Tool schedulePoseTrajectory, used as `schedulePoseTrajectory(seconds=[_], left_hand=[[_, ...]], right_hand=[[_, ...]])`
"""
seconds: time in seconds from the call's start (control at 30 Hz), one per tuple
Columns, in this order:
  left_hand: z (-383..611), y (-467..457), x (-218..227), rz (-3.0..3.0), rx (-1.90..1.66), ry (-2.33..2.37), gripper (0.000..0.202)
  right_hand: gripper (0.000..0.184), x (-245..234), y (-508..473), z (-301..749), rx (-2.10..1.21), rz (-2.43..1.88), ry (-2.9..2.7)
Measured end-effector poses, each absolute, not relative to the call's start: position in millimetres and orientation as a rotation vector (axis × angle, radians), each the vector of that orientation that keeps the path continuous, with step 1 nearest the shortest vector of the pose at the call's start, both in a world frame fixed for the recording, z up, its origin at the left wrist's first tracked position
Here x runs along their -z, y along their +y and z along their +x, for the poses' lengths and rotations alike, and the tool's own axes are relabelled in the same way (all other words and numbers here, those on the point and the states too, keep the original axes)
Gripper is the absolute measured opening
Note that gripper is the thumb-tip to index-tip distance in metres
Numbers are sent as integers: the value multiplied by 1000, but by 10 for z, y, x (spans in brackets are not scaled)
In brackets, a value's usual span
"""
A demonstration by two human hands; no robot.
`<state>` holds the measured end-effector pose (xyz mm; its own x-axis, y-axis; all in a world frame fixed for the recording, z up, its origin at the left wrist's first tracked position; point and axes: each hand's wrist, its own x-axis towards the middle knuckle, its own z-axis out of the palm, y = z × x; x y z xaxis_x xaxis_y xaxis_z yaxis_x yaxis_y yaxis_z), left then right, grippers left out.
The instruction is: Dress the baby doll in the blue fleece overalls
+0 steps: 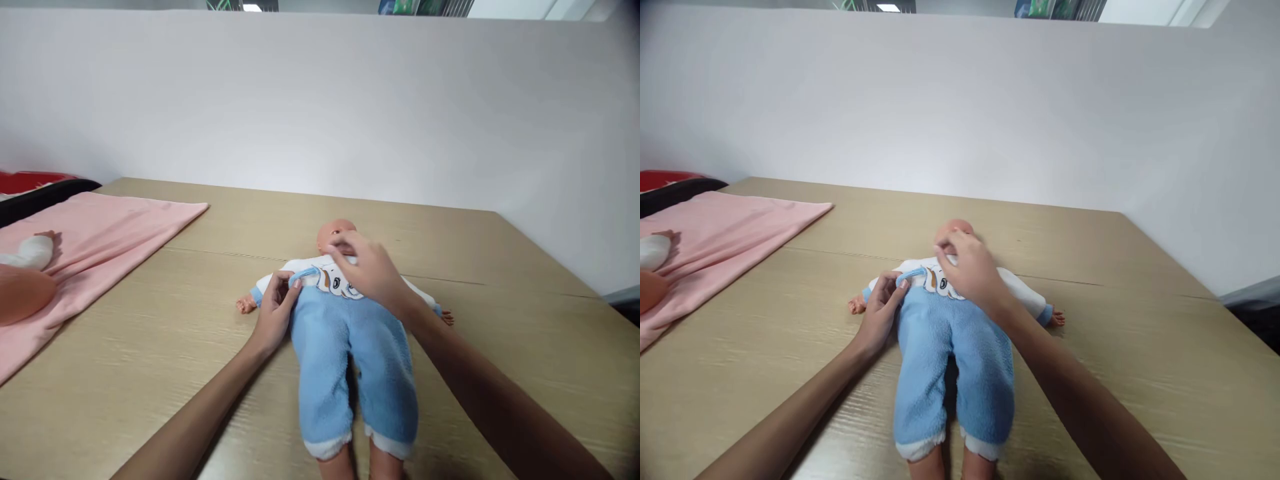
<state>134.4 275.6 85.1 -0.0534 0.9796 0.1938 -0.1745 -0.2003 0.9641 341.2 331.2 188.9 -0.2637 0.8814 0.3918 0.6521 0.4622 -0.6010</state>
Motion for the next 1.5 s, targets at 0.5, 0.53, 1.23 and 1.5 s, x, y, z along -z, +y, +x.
schedulePoseTrajectory(seconds=[0.5, 0.53, 1.23, 1.5], left_hand=[[1323, 2632, -747, 1335, -1598, 1050, 19], [1320, 2623, -741, 1357, -1602, 1063, 18], [1082, 2807, -953, 666, -1589, 857, 53], [1057, 2974, -893, 769, -1546, 927, 46]], right_hand=[[38, -1633, 3978, 2509, -666, -761, -2878], [40, -1639, 3968, 2575, -693, -736, -2775], [51, -1686, 4003, 3128, -1093, -759, -2462], [49, -1717, 4003, 3054, -1157, -721, -2517]])
